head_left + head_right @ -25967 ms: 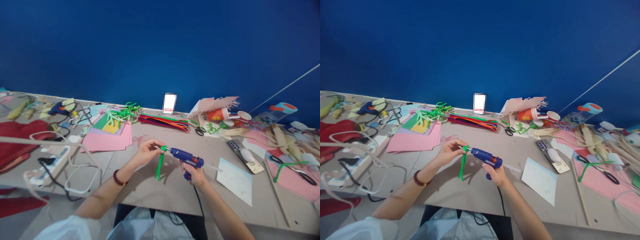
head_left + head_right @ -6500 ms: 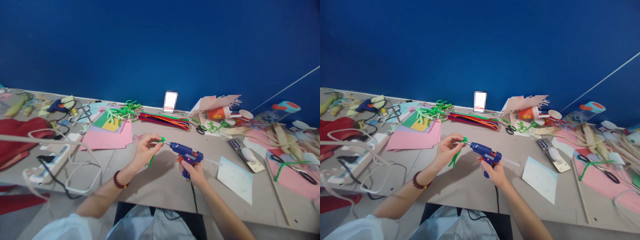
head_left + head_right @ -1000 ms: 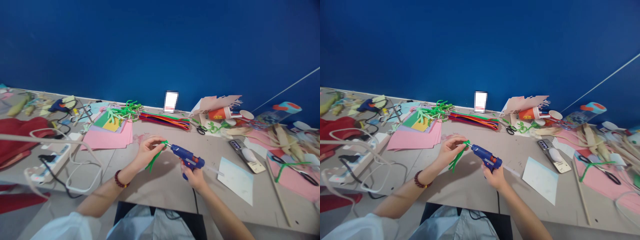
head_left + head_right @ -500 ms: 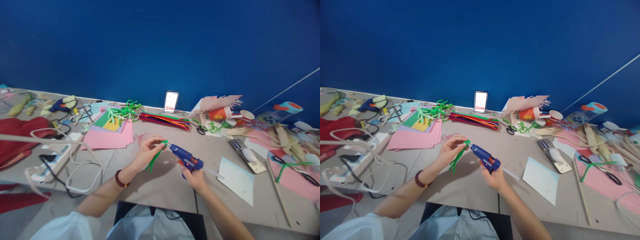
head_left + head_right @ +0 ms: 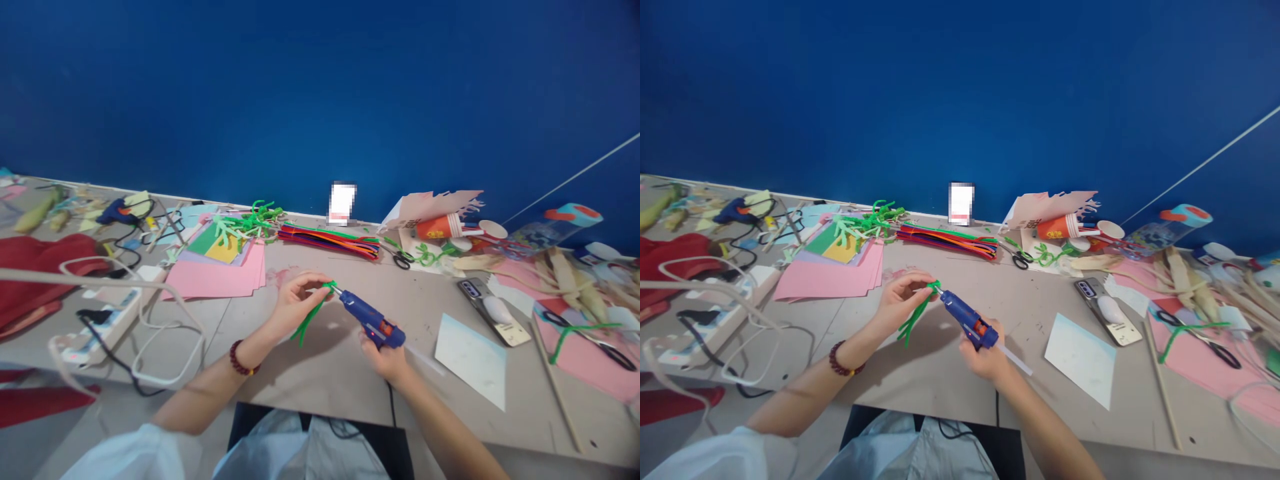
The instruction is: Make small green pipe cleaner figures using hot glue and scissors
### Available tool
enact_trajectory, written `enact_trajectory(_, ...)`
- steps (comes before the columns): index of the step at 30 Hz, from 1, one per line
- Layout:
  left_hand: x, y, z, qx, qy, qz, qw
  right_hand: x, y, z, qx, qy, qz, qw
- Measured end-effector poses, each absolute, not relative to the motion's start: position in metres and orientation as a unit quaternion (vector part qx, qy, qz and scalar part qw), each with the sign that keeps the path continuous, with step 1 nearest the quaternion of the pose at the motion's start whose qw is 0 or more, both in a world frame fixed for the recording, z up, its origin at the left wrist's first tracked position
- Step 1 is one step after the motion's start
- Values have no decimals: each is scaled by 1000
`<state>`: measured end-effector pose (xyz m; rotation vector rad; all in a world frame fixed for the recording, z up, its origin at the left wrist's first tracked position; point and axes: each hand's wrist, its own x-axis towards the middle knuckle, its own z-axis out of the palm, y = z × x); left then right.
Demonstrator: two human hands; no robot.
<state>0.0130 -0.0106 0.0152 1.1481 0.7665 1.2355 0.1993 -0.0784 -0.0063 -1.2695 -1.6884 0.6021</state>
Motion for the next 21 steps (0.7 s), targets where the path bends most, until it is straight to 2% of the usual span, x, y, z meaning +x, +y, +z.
enact_trajectory(7,13,-10,13,500,323,540,594,197,-79,-5,-516,-718,179,431)
enact_trajectory(15,14,-10,15,501,319,545,592,199,-75,-7,-462,-763,86,444)
enact_trajectory(18,14,-11,15,506,316,544,590,200,-75,-5,-478,-740,124,456)
enact_trajectory(21,14,-12,14,504,314,548,590,202,-77,-9,-502,-688,228,472)
